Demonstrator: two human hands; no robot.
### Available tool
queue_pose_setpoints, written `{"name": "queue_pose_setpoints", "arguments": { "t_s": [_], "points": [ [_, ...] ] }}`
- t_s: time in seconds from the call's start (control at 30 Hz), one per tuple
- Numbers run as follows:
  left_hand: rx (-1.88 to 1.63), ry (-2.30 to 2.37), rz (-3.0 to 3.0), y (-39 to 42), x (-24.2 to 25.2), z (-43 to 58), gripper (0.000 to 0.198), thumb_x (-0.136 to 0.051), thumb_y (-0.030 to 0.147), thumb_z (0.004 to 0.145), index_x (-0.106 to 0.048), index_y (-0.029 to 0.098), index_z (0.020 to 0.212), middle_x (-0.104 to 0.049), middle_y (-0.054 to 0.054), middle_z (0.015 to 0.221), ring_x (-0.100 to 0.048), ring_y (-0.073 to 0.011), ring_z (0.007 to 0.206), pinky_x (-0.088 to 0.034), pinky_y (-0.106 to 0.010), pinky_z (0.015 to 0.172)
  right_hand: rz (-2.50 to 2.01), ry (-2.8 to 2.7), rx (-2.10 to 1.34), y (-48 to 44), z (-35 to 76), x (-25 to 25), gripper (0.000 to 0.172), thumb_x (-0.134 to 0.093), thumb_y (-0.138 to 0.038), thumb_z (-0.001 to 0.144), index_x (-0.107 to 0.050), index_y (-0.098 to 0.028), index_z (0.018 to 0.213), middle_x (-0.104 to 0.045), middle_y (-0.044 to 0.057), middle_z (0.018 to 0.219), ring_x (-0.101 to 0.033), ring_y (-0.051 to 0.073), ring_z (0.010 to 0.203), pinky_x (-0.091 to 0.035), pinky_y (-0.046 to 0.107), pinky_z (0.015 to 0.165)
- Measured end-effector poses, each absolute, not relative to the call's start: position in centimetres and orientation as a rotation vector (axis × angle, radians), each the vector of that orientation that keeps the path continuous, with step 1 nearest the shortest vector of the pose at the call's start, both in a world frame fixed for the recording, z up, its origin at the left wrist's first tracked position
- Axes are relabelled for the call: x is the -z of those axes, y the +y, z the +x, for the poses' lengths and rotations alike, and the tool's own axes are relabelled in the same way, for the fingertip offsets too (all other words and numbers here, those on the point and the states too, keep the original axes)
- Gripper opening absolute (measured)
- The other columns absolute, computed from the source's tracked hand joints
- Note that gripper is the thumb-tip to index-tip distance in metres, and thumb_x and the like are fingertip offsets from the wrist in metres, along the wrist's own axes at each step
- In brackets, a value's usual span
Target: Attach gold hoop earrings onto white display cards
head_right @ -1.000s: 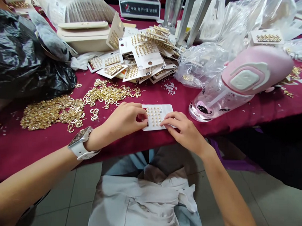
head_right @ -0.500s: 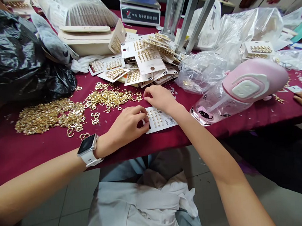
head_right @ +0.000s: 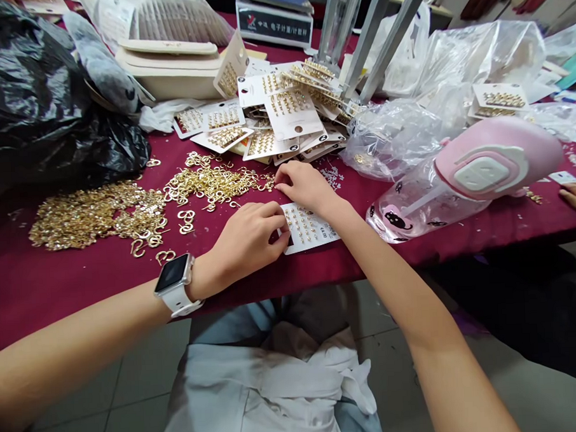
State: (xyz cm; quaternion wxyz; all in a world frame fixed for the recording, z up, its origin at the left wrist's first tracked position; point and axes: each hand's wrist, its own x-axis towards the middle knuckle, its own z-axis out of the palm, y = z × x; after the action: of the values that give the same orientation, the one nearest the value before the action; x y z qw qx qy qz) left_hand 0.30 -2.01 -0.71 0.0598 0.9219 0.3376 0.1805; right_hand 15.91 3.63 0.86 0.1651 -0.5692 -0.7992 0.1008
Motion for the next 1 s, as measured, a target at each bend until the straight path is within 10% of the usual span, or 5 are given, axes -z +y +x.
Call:
{"name": "queue_pose_setpoints", "arguments": {
  "t_s": [1.0],
  "points": [
    [-0.586,0.951,2.407,-0.9,0.4,0.4,0.014,-0.055,0.017,0.077,-0.066,0.016,0.068,-0.062,-0.003,0.079,-0.051,-0.0173,0.082,-0.04,-0.031,0.082,-1.448,-1.851,-0.383,-5.6,17.5,1.3,0.004,-0.062,-0.021,0.08,-0.065,-0.021,0.078,-0.061,0.004,0.093,-0.057,0.019,0.094,-0.045,0.037,0.089]
  ]
}}
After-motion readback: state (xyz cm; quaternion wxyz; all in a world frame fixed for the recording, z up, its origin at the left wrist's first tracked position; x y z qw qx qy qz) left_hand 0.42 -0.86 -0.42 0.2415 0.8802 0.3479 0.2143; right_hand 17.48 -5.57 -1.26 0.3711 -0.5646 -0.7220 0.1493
